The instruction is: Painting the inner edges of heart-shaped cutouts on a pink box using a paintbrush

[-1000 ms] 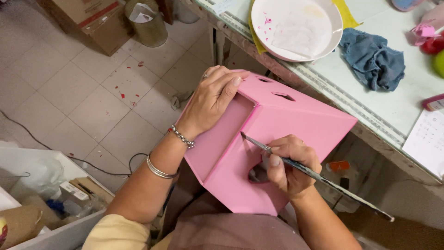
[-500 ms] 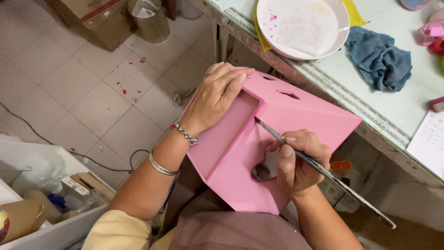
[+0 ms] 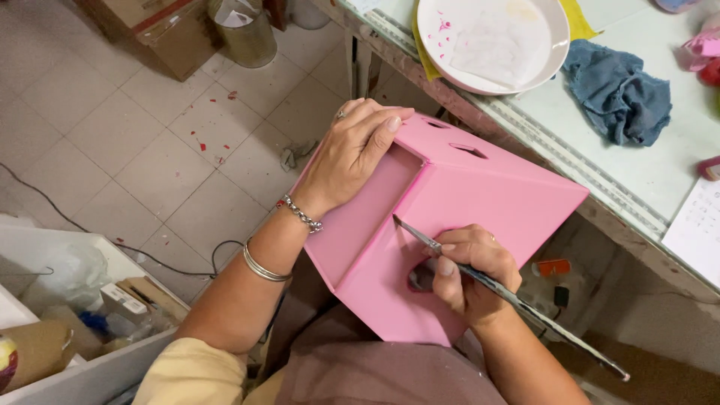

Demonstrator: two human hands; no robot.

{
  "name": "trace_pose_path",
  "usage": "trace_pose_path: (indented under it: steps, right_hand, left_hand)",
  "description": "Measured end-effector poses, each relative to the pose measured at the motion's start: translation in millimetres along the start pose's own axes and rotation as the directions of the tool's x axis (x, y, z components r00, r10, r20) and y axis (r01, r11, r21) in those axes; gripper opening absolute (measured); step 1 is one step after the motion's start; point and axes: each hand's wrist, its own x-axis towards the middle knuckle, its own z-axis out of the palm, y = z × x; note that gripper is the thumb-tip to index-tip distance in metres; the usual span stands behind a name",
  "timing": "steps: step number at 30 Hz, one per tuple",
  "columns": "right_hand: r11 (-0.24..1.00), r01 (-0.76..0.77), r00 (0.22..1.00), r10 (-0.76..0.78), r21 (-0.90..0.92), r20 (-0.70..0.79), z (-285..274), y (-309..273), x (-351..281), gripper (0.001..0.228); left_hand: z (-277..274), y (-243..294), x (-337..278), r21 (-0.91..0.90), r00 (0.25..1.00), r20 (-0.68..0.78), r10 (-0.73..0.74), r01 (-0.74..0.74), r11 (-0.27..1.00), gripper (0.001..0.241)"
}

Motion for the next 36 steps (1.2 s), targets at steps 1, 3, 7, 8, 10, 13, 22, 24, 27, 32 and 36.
trace_pose_path:
  steps: [1,3,7,8,10,13,22,24,27,32,36]
  right_hand:
    - [1.0,0.0,1.0,0.0,0.0,0.0,-0.6,1.4,-2.3,0.015]
    - [1.0,-0.022,1.0,0.022,0.014,0.013,-1.9,3.9,-7.2,0.016]
    - [0.997,-0.067,0.998,0.066,0.043,0.024,-0.1,1.2,-8.7,0.017]
    - [0.997,-0.073,0.996,0.072,0.026,0.048,-1.1,-0.8,-7.4,0.016]
    - [0.997,-0.079,0.994,0.078,0.01,0.071,-0.7,-2.1,-5.9,0.016]
    - [1.0,-0.025,1.0,0.025,0.019,0.013,3.8,1.4,-6.5,0.013]
    - [0.999,-0.018,1.0,0.018,0.036,-0.002,2.0,1.2,-10.6,0.011]
    - [1.0,0.002,1.0,-0.003,0.023,0.028,-0.6,4.0,-15.8,0.012]
    - [0.996,-0.092,0.99,0.09,0.015,0.107,-4.2,0.6,-20.8,0.018]
    - [0.993,-0.109,0.979,0.116,-0.052,0.167,-1.9,-14.3,-16.9,0.015]
    - [0.998,-0.064,0.998,0.063,0.022,0.029,4.1,-7.7,-10.3,0.013]
  left_hand:
    - [0.0,-0.4,-0.1,0.0,1.0,0.0,0.0,0.0,1.0,0.034]
    - [0.1,-0.9,-0.9,0.001,1.0,0.013,-0.007,0.007,1.0,0.035]
    - [1.2,-2.2,-1.3,0.013,1.0,0.005,-0.01,0.01,1.0,0.034]
    - [1.7,-2.1,-0.7,0.007,1.0,0.005,-0.008,0.008,1.0,0.034]
    - [2.3,-2.1,-0.1,0.0,1.0,0.004,-0.007,0.007,1.0,0.034]
    - [2.5,-3.3,-0.3,0.006,1.0,-0.001,0.001,-0.001,1.0,0.033]
    - [2.6,-3.9,-1.0,0.017,1.0,-0.01,0.006,-0.006,1.0,0.033]
    - [2.5,-3.3,-0.7,0.008,1.0,-0.003,0.003,-0.003,1.0,0.034]
    - [3.6,-4.6,-0.2,0.004,1.0,-0.005,0.0,0.0,1.0,0.034]
    - [3.9,-1.2,-0.2,0.052,1.0,-0.009,0.003,-0.002,0.999,0.037]
    - [6.2,-9.8,-1.8,0.011,1.0,0.004,-0.022,0.022,1.0,0.035]
